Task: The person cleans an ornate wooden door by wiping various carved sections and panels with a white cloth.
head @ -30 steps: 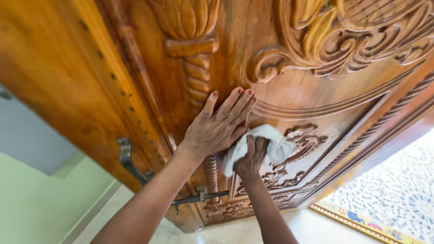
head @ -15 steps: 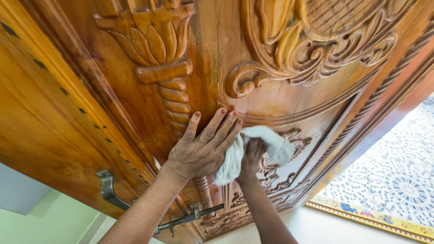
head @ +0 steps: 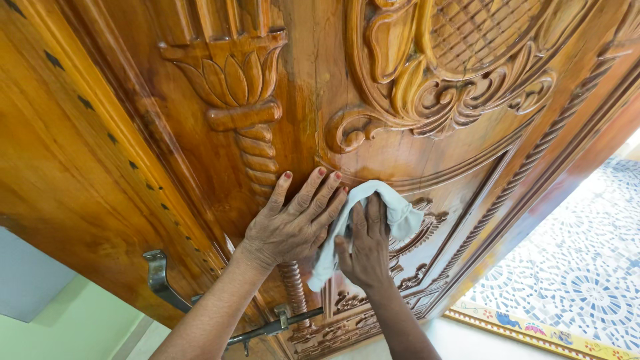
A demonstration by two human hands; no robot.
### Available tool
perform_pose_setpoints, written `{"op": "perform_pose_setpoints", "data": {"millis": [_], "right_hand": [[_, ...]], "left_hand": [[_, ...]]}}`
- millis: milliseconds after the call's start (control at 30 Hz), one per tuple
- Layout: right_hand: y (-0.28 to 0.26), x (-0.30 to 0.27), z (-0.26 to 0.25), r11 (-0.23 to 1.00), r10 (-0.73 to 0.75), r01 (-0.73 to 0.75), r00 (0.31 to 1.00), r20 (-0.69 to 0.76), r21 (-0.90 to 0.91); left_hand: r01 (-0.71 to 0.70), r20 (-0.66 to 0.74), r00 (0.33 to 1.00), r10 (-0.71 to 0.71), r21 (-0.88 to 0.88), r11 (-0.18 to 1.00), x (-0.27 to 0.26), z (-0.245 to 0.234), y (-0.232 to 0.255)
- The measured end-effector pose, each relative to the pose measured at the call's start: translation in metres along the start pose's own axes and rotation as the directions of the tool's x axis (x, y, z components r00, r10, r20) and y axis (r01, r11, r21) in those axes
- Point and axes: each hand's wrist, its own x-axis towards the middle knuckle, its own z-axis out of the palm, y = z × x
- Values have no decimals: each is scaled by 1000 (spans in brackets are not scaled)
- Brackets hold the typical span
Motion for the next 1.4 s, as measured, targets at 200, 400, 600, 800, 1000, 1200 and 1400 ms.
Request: {"op": "perform_pose_setpoints", "data": {"millis": [200, 400, 600, 800, 1000, 1200, 1400], "right_hand": [[7, 47, 10, 972, 171, -204, 955, -241, -120], [7, 106, 2, 904, 358, -420, 845, -397, -78], [12, 54, 14, 983, 11, -67, 953, -303, -172], [117, 89, -30, 909, 379, -415, 794, -476, 31], [110, 131, -47, 758, 428, -577, 791, -437, -303], [86, 48, -26, 977, 87, -122, 977, -195, -175], [160, 84, -64, 847, 476, -530, 727, -495, 36]], "left_hand": [[12, -8, 1000, -11, 41, 999, 2, -1, 0], [29, -40, 999, -30, -43, 999, 0, 1, 2], [16, -60, 998, -19, -57, 998, 3, 1, 2], [7, -54, 999, -4, 56, 998, 10, 3, 5], [10, 43, 999, -17, 163, 987, 12, 11, 16], [119, 44, 992, -121, 37, 992, 3, 51, 61], [-76, 97, 994, 58, 194, 978, 10, 75, 115]]}}
